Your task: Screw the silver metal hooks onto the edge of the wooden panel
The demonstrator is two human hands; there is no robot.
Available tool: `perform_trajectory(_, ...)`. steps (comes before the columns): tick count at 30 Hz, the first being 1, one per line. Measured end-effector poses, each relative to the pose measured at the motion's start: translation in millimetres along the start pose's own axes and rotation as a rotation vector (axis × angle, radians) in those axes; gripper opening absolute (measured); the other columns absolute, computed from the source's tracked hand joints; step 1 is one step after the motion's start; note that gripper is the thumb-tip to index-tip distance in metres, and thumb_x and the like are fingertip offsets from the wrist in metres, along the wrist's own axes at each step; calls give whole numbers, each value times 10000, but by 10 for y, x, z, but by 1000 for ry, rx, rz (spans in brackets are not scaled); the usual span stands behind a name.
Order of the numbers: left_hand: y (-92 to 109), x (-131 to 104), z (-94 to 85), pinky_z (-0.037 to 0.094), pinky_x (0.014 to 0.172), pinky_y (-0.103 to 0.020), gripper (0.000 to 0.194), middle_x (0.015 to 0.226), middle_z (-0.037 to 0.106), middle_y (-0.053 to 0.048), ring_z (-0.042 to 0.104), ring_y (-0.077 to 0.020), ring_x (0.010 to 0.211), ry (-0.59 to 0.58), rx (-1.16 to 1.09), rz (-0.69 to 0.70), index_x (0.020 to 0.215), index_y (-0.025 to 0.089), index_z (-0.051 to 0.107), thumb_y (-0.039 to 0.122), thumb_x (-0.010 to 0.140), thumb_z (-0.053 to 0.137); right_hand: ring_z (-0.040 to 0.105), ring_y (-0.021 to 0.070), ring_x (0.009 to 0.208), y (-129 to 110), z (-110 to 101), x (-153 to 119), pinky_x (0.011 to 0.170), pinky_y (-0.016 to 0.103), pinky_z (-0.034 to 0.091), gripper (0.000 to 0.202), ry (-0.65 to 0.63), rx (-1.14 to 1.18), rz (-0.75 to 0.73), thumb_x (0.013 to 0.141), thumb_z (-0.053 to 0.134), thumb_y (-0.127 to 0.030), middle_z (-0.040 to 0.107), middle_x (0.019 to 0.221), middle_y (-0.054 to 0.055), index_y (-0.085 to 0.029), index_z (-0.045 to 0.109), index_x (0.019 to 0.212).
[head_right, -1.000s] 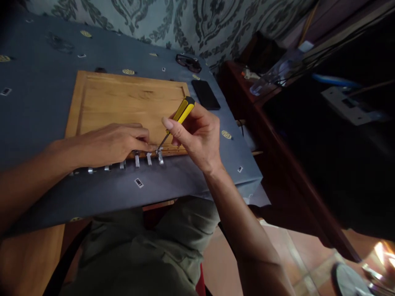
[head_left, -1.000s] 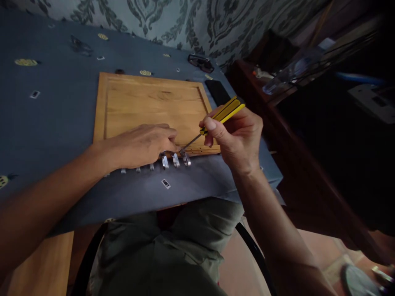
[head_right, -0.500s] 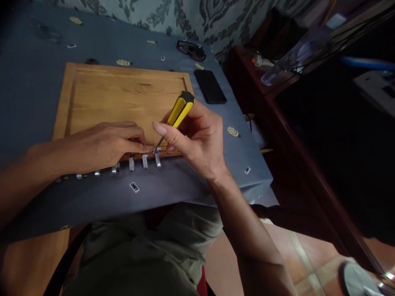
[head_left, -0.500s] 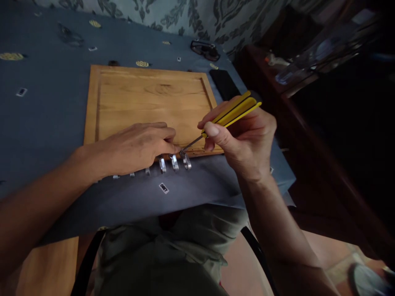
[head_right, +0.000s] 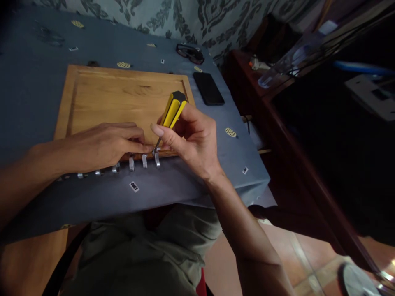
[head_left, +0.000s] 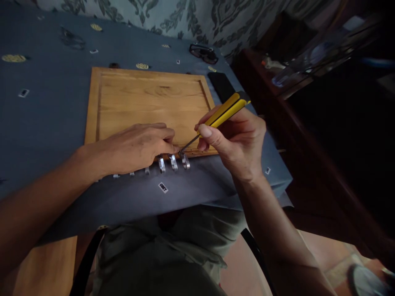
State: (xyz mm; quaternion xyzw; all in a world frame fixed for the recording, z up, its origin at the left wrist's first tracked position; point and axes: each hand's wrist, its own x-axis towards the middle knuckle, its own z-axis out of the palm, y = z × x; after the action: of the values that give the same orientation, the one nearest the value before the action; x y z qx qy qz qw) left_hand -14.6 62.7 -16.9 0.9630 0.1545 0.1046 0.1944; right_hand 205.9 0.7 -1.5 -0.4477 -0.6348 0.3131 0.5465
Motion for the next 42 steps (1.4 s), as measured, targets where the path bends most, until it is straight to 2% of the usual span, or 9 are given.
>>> perform_trajectory(5, -8, -6, -8, 390, 726, -308, 335, 973, 642, -49, 593, -184, 907, -6, -17, -21, 1014, 252, 777, 262, 1058, 445, 652, 107, 536, -24, -33, -12, 499, 275, 581, 360, -29, 5, 57, 820, 848, -573, 731, 794, -11, -234, 763, 908)
perform_trajectory(10, -34, -19, 9, 413, 747, -301, 315, 988, 655, -41, 609, -179, 902, -2, -23, -32, 1077, 267, 772, 296, 1066, 459, 606, 105, 494, -20, -5, 1, 472, 280, 542, 410, 6, -42, 34, 763, 874, -610, 673, 704, -25, -239, 698, 750)
perform_trajectory(16, -50, -25, 30, 414, 738, -295, 351, 946, 648, -31, 627, -170, 890, 26, 2, -14, 1122, 264, 765, 263, 1078, 417, 611, 85, 507, -44, 25, 0, 501, 253, 524, 368, -11, -10, 5, 784, 881, -549, 633, 677, -49, -236, 692, 742)
perform_trajectory(22, -74, -30, 42, 425, 745, -305, 386, 999, 658, -33, 631, -176, 919, 26, 29, 10, 1165, 278, 754, 207, 1074, 386, 668, 99, 577, -40, -35, -32, 562, 258, 591, 294, -47, 53, 49, 817, 866, -524, 703, 748, -39, -257, 776, 900)
perform_trajectory(28, 0, 9, -15, 421, 758, -295, 384, 986, 668, -38, 621, -179, 933, -10, 3, -18, 1041, 247, 776, 197, 1058, 395, 581, 81, 511, -15, 12, -7, 496, 257, 538, 464, 20, -73, 9, 758, 852, -645, 623, 729, -39, -235, 636, 732)
perform_trajectory(34, 41, 15, -53, 420, 745, -306, 381, 977, 660, -48, 620, -173, 900, -29, -45, -54, 1014, 234, 785, 192, 1044, 408, 582, 129, 568, 3, -49, -62, 534, 307, 501, 239, 230, 16, -36, 918, 780, -485, 654, 792, -19, -293, 678, 819)
perform_trajectory(37, 39, 13, -54, 416, 729, -308, 388, 980, 664, -54, 624, -180, 910, -24, -43, -72, 1021, 234, 786, 188, 1046, 402, 554, 135, 538, 39, -161, -116, 517, 327, 432, 271, 97, 56, 28, 969, 711, -467, 664, 750, -12, -269, 695, 785)
perform_trajectory(40, 23, -3, -39, 424, 746, -306, 390, 1025, 674, -50, 633, -188, 963, -35, -25, -55, 1068, 263, 776, 187, 1052, 394, 549, 132, 512, 47, -251, -212, 574, 337, 437, 342, -103, -81, 179, 999, 652, -528, 626, 628, -25, -243, 746, 834)
perform_trajectory(42, 11, -20, -24, 427, 753, -306, 412, 1035, 671, -45, 632, -187, 964, -35, -13, -44, 1106, 289, 765, 188, 1064, 367, 554, 135, 517, 39, -275, -281, 614, 344, 450, 384, -162, -163, 253, 1019, 605, -554, 586, 576, -35, -234, 768, 886)
